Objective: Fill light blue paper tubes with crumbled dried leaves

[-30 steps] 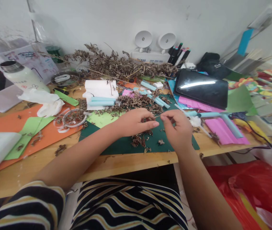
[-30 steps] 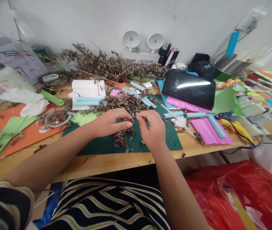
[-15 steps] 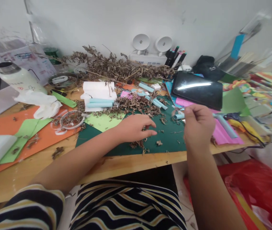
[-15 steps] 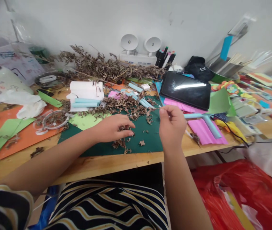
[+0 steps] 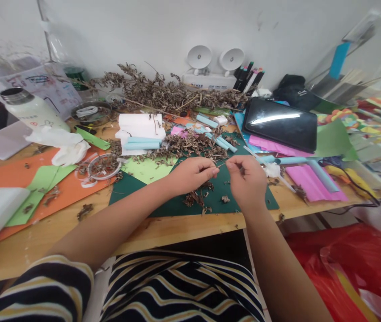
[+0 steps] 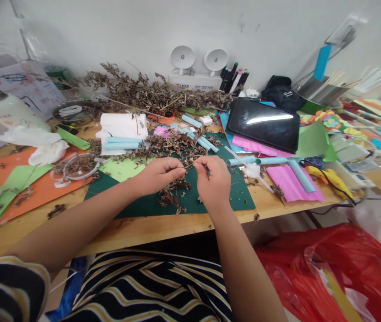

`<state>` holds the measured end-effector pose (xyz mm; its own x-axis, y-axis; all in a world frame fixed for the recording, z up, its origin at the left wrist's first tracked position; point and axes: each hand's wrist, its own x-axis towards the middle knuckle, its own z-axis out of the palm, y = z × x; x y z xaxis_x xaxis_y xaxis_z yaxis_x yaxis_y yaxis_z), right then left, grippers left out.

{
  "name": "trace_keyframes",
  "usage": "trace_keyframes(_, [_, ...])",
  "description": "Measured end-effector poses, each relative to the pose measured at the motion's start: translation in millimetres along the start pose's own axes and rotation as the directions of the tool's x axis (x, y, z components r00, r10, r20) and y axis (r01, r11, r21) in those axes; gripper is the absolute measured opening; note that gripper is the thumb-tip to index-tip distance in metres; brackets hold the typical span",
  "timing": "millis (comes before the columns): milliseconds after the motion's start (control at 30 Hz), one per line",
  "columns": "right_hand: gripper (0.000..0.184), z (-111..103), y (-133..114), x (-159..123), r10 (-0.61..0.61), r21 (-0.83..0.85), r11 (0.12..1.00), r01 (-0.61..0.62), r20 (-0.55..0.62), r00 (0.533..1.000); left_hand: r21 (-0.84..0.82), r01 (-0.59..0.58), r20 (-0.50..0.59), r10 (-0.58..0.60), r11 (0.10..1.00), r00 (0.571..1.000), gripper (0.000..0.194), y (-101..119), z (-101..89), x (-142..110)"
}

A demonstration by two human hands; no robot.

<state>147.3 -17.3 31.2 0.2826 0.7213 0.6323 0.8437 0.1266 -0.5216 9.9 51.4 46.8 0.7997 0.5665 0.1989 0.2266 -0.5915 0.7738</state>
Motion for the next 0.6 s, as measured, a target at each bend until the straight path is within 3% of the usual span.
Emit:
trace_keyframes(167, [0.009, 4.1, 3.9, 2.6, 0.030, 0.004, 1.000, -0.030, -0.056, 0.998, -0.018, 0.029, 0.002, -0.029, 0.999, 1.000, 0.026, 0.0, 2.1, -1.5])
trace_keyframes(333, [0.010, -1.7, 25.3, 15.2, 0.251, 0.078, 0.968, -0.240, -0.220, 0.943, 0.048, -0.013, 0.076, 0.010, 0.999, 0.997, 0.028, -4.5, 4.9, -6.2])
trace_keyframes(500, [0.010, -7.8, 28.6, 15.5, 0.237, 0.059, 0.971, -0.231, -0.134, 0.962, 0.420, -0.066, 0.119, 0.018, 0.905, 0.993, 0.040, -4.2, -2.8, -4.2])
trace_keyframes(600, [0.010, -3.4, 21.8, 8.6, 0.176, 0.055, 0.983, -0.172, -0.067, 0.982, 0.482, -0.030, 0.072, -0.005, 0.875, 0.997, 0.053, -2.3, -10.1, -3.8])
